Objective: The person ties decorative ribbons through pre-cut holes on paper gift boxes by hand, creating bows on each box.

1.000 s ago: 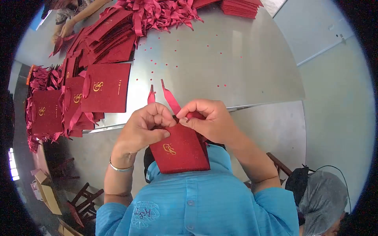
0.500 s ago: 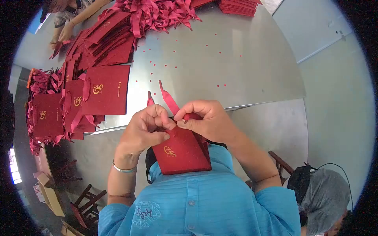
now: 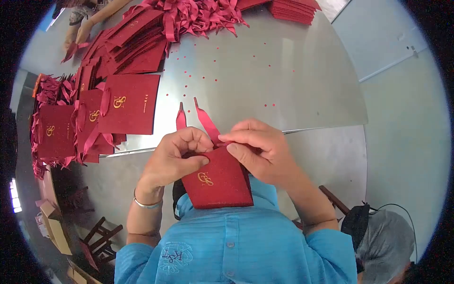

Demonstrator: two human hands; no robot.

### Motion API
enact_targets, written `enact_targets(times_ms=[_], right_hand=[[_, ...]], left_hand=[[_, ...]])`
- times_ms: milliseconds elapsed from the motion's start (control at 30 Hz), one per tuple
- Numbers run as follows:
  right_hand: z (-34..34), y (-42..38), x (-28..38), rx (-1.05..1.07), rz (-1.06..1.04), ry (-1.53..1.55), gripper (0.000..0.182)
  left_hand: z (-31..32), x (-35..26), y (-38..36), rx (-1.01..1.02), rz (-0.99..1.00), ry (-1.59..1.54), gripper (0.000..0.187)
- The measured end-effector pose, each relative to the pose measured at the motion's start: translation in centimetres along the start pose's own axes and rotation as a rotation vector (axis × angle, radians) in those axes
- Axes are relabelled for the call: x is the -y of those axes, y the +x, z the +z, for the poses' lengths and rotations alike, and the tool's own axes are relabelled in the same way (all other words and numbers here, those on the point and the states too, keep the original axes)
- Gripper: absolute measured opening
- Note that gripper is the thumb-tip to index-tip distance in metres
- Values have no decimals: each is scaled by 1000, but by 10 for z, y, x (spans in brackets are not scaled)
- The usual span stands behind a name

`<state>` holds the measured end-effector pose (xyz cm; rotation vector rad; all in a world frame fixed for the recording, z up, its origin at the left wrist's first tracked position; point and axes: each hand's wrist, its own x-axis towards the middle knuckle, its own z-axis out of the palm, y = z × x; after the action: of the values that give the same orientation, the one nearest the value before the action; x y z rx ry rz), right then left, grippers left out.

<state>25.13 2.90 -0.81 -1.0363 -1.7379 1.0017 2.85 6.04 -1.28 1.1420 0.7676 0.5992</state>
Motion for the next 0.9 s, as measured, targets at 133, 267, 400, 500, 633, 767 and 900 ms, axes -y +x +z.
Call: enact_targets(times_ms=[133,267,400,500,633,767,900], right_hand=[[3,0,4,-49,-130,-158,17],[6,-3,10,-89,-180,-226,22],[8,-4,11,-106,-160,-181,21],[10,-4,14,-69,-170,-262,16],[15,-5,9,-54,-243,-324,16],[21,-5,9,-42,-336,-431,19],[27,-1,11,-56,-412,-522,21]], left_hand=[[1,-5,-1,13,-20,80,19],[1,-3,-1,-8,2,116,15],[4,-1,-2,-19,14,130,11],[5,-1,-2,-57,17,151,8],[4,3,0,-91,37,201,4],[4,2,0,-74,12,185,2],[1,4,1,-67,-2,168,2]])
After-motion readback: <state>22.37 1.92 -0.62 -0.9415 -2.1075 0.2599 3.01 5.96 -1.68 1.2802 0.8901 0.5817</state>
